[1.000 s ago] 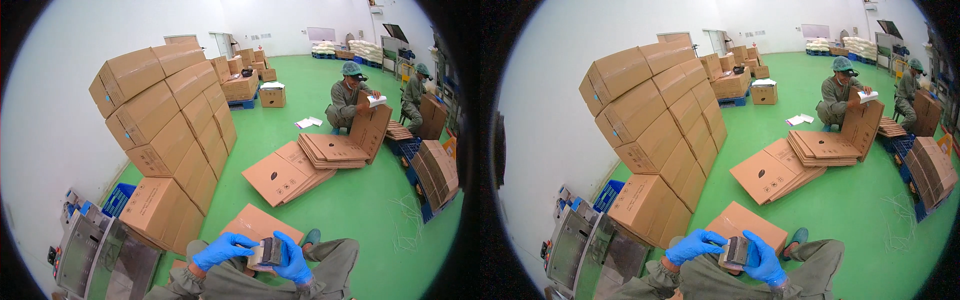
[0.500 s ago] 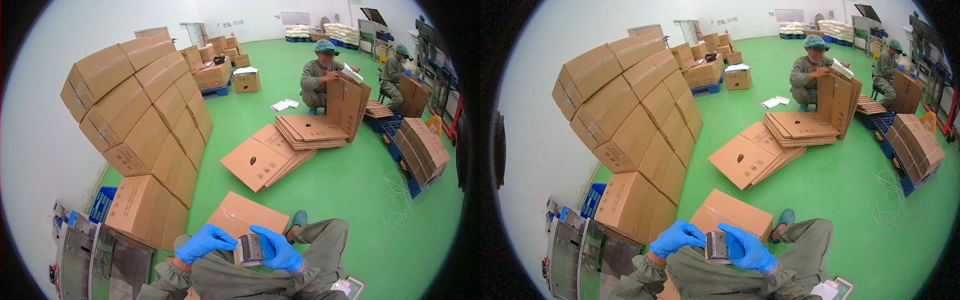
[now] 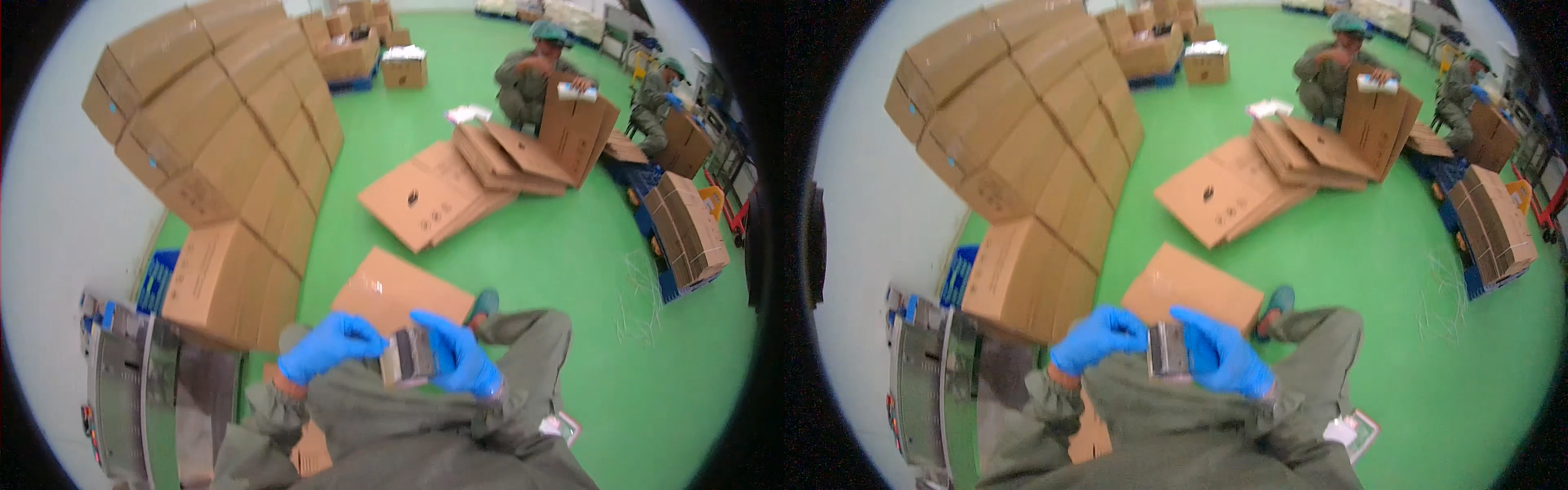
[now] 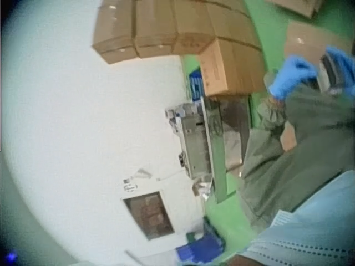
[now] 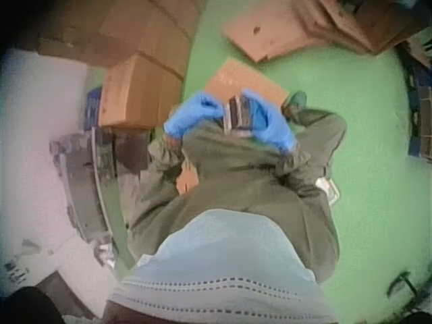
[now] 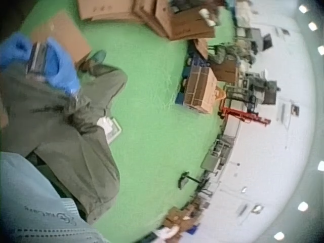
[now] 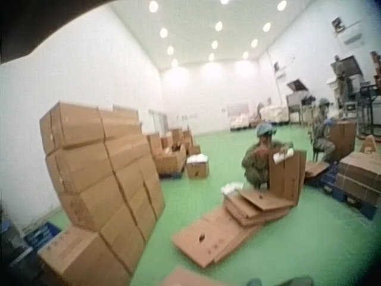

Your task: Assemble and tape together cardboard boxes.

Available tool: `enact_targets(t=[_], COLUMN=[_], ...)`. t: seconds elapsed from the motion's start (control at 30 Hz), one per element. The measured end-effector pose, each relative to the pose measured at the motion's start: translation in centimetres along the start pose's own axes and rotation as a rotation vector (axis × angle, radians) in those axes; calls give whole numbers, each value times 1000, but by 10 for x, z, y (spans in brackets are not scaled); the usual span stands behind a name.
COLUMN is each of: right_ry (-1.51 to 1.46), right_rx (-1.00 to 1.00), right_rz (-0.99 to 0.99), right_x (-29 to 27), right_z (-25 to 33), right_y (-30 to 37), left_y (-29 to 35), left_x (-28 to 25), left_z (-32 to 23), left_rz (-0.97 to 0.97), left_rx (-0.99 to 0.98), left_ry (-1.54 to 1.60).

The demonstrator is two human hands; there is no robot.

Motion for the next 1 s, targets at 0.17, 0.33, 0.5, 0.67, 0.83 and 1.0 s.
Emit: enact_targets(t=[0.17, 0.33, 0.5, 0.67, 0.83, 1.0], right_ry=[-35, -97, -231, -78, -80, -61], right_rx=[-36, -18, 4, -77, -26, -20], right_rz=[-116, -162, -210, -219, -226, -276], right_x=[-5, -1, 2, -3, -2, -5], right_z=[-8, -2, -8, -14, -16, -22], right_y=[-7, -7, 6, 11, 10, 11], left_y=[-10, -10, -3, -2, -7, 10], left_x=[0, 0, 6, 12, 10, 4], left_z=[-15, -23, -22, -22, -16, -35], left_rz=[-105, -44, -9, -8, 35, -238], left_rx=[23, 127, 73, -5, 124, 244], left_ry=[56, -28, 16, -7, -105, 79])
Point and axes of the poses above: each hand's wrist, its own y-axis away from the middle knuckle, its own x-axis out of the palm, z = x × y, the point moved 3 cm from there along -y, towards the middle knuckle, and after that the axes turned 1 degree about y, right-handed, at the moved point
